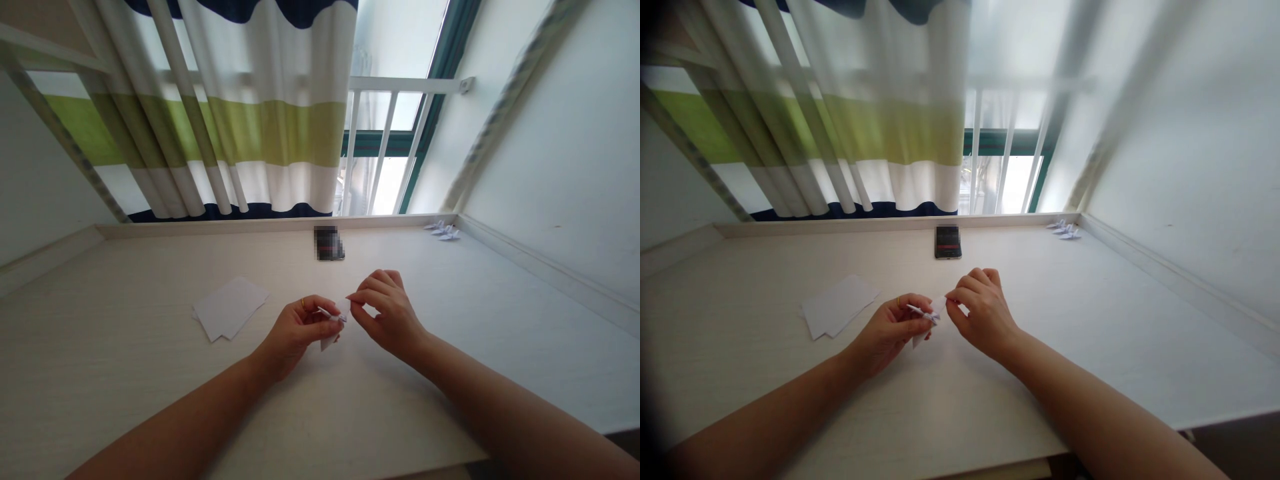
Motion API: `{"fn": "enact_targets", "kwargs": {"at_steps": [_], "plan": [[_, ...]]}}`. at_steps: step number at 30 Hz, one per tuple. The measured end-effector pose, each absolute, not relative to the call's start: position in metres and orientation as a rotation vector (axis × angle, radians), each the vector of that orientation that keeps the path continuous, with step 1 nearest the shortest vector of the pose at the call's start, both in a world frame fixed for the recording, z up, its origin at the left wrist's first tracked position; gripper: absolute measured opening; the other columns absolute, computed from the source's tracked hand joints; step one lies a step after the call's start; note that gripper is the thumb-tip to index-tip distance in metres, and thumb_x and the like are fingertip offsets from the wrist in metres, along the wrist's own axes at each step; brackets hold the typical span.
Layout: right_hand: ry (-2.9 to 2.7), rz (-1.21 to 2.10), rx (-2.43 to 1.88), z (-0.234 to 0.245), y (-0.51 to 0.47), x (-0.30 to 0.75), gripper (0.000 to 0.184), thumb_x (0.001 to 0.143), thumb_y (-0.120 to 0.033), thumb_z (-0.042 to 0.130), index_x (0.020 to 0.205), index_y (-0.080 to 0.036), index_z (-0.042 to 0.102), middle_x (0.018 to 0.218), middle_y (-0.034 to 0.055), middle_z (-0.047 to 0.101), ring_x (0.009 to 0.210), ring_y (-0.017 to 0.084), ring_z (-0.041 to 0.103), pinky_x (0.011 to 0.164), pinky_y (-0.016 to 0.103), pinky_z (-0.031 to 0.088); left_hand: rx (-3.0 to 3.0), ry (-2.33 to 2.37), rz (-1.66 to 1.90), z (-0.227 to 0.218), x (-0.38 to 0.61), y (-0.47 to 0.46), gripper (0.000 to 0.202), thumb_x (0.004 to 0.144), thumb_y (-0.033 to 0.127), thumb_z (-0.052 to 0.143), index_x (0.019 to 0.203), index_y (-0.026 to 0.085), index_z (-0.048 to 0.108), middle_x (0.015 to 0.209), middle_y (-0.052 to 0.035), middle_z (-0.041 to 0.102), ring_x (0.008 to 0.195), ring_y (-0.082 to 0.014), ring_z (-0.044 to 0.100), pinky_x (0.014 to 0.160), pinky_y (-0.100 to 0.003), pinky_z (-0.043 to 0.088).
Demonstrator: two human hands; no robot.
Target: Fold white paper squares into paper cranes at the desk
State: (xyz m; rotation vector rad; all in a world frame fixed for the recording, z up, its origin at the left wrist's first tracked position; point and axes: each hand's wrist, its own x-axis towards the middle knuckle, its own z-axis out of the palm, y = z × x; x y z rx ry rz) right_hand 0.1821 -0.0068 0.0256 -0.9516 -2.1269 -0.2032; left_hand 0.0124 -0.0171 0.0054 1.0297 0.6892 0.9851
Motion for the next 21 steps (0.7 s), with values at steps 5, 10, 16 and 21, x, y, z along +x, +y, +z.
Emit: {"fn": "enact_targets", "kwargs": {"at_steps": [5, 10, 16, 21], "plan": [[-2.148, -0.111, -0.941, 0.028, -0.005, 0.186, 0.015, 0.074, -0.015, 0.053, 0.087, -0.017, 0.059, 0.077, 0.0045, 0.06, 0.076, 0.017, 0.05, 0.073, 0.036, 0.034, 1.01, 0.717, 1.025, 0.006, 0.012, -0.015, 0.021, 0.059, 0.014, 0.069, 0.077, 0.015, 0.058, 0.064, 0.0011, 0.062, 0.055, -0.0083, 0.055, 0.056, -0.022, 0.041], [-2.122, 0.001, -0.817, 0.034, -0.013, 0.186, 0.015, 0.073, -0.016, 0.052, 0.088, -0.017, 0.054, 0.076, 0.0036, 0.057, 0.074, 0.016, 0.049, 0.072, 0.035, 0.036, 1.021, 0.768, 1.111, 0.005, 0.014, -0.012, 0.037, 0.059, 0.013, 0.069, 0.092, 0.016, 0.052, 0.068, 0.0019, 0.059, 0.059, -0.0088, 0.055, 0.058, -0.022, 0.042], [-2.194, -0.028, -0.824, 0.027, -0.014, 0.179, 0.004, 0.074, -0.022, 0.054, 0.074, -0.017, 0.055, 0.067, 0.0019, 0.056, 0.067, 0.015, 0.047, 0.067, 0.032, 0.034, 1.073, 0.809, 1.127, 0.004, 0.015, -0.013, 0.033, 0.059, 0.017, 0.069, 0.085, 0.016, 0.049, 0.066, 0.0023, 0.056, 0.06, -0.0087, 0.054, 0.06, -0.023, 0.042], [-2.185, -0.06, -0.826, 0.023, -0.01, 0.178, 0.008, 0.075, -0.017, 0.052, 0.068, -0.017, 0.055, 0.063, 0.0014, 0.056, 0.062, 0.013, 0.046, 0.065, 0.031, 0.033, 1.133, 0.757, 1.056, 0.003, 0.014, -0.014, 0.032, 0.063, 0.018, 0.067, 0.09, 0.015, 0.049, 0.064, 0.0021, 0.054, 0.058, -0.0077, 0.05, 0.054, -0.021, 0.038]]}}
